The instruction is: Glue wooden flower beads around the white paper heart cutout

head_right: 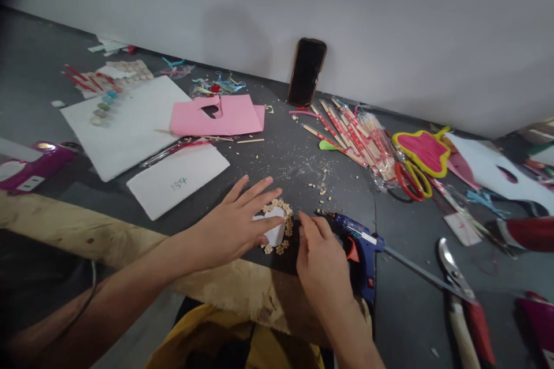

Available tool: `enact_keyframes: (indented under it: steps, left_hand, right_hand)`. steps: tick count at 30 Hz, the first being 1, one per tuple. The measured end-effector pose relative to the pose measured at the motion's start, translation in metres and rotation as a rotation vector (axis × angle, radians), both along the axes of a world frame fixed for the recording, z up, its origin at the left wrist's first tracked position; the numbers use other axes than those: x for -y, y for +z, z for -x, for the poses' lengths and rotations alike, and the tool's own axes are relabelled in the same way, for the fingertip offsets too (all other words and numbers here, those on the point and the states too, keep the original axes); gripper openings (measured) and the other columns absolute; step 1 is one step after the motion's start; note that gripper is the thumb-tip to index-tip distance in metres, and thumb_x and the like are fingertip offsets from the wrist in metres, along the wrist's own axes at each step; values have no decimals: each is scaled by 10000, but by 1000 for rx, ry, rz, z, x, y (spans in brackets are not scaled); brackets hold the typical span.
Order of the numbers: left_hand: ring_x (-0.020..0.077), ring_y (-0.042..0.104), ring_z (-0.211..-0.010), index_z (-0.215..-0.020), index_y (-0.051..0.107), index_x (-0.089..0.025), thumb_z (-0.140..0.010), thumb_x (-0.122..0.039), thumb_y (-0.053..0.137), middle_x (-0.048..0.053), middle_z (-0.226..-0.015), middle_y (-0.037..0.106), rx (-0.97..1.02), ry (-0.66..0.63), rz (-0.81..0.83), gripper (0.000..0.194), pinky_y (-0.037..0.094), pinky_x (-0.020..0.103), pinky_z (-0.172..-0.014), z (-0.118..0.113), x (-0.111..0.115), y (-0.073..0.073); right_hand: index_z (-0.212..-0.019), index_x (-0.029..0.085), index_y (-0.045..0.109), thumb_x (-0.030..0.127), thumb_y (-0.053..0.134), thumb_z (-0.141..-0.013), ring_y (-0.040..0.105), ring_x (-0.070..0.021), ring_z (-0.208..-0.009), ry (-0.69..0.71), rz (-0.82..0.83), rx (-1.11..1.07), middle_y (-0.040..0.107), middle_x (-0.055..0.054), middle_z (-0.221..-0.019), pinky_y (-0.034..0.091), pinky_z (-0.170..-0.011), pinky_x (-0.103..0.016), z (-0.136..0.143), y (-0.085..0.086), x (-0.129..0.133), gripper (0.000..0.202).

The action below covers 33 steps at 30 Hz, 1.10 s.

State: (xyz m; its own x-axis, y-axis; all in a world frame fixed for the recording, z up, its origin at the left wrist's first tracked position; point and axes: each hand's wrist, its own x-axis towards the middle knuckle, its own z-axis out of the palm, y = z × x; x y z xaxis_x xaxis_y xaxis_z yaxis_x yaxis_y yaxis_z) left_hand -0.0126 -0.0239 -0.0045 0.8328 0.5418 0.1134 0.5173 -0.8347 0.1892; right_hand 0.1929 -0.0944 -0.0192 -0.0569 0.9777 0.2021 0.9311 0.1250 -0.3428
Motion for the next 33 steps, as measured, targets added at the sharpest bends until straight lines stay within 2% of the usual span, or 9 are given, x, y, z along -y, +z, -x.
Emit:
enact_keyframes:
  steps: [9, 13, 18, 21, 27, 33]
  left_hand:
    - [330, 124, -1436, -1289, 478, -242, -945, -326, 452, 103, -1466, 375, 8, 135, -64, 356, 134, 652, -1107, 12, -2, -2]
    - [341, 115, -1436, -1223, 526, -256, -941, -298, 451, 90, -1452, 390, 28, 89, -60, 296, 107, 659, -1105, 9, 1, -5]
    - [345, 109, -1435, -1245, 500, -257, -943, -420, 451, 100, -1482, 347, 53, 25, -51, 346, 57, 669, -1105, -1, 7, -13]
    - [342, 96, -1437, -1249, 493, -248, -916, -480, 490, 100, -1497, 326, 52, 33, -60, 405, 39, 672, -1108, -4, 6, -16]
    - [347, 101, -1436, -1214, 520, -242, -915, -513, 470, 88, -1494, 340, 79, 26, -46, 406, 24, 689, -1101, -5, 3, -22]
    - [347, 99, -1436, -1243, 503, -233, -925, -520, 444, 98, -1504, 324, 53, 21, -19, 432, 68, 703, -1089, -5, 4, -19]
  right_hand:
    - [-1087, 181, 651, 410, 464, -904, 664, -230, -845, -123, 67, 100, 686, -82, -983, 530, -708, -350, 12, 1, -14, 348]
    - [-1070, 175, 662, 349, 411, -922, 671, -226, -862, -141, 86, 53, 694, -83, -993, 533, -729, -355, 9, 3, -17, 339]
    - [-1060, 183, 666, 259, 380, -922, 680, -167, -840, -98, 85, 25, 705, -62, -976, 533, -753, -291, 7, 0, -15, 327]
    - [-1054, 181, 667, 244, 379, -917, 681, -168, -838, -83, 88, 27, 706, -69, -985, 534, -737, -282, 9, -2, -14, 325]
    - [-1052, 190, 664, 242, 394, -918, 683, -169, -818, -84, 83, 45, 707, -62, -986, 530, -721, -276, 10, -3, -13, 306]
    - [-1056, 181, 661, 240, 400, -914, 680, -174, -806, -67, 71, 43, 703, -64, -974, 522, -705, -287, 10, -5, -11, 303]
